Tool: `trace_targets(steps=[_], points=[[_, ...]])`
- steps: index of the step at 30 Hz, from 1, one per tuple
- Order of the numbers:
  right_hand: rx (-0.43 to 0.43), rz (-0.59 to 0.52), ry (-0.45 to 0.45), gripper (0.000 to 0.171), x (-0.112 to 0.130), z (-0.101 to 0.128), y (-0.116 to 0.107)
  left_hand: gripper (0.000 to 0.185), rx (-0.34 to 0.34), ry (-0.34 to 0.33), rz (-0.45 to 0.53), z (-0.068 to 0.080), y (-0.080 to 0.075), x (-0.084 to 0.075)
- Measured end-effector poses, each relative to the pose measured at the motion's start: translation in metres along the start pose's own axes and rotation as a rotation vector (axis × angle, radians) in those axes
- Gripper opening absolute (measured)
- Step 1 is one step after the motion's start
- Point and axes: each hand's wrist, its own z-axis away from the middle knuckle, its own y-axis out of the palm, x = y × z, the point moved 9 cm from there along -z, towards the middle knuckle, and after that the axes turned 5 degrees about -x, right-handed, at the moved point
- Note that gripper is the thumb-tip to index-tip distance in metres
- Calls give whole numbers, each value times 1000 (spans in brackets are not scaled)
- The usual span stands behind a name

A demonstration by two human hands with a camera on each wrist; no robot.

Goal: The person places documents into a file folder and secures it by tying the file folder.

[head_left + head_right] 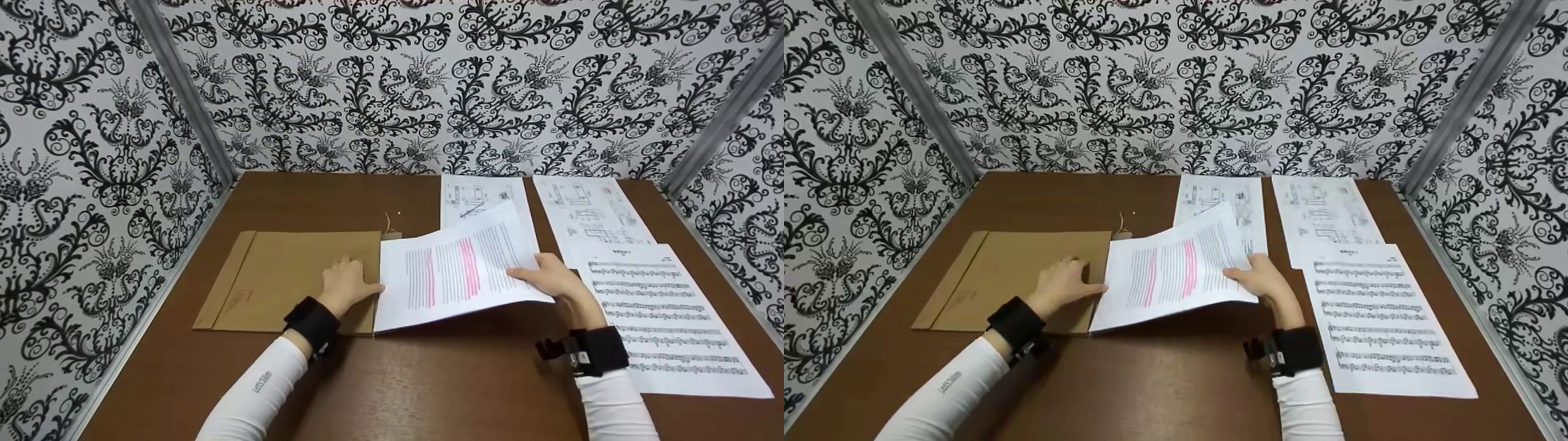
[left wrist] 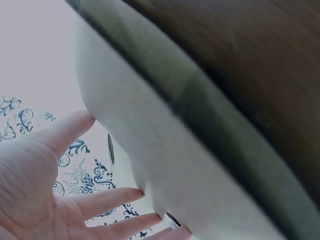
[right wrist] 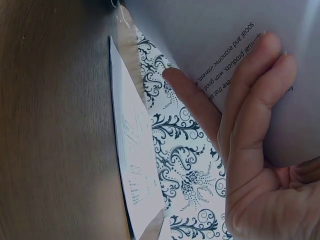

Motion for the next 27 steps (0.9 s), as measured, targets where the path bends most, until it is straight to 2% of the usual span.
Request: trace_targets(steps=[4, 10, 16, 21, 27], points=[[-18, 26, 12, 48, -1, -1, -1, 62, 18, -6, 10, -1, 1, 0], [-12, 48, -2, 46, 0, -2, 1, 44, 18, 11, 56, -1, -2, -2], [-15, 58, 11, 47, -2, -2, 1, 30, -38, 45, 132, -1, -8, -5], [-21, 66, 22, 47, -4, -2, 1, 35, -80, 73, 204, 0, -14, -8], [-7, 27, 50, 49, -9, -2, 2, 35, -124, 92, 239, 1, -20, -10]])
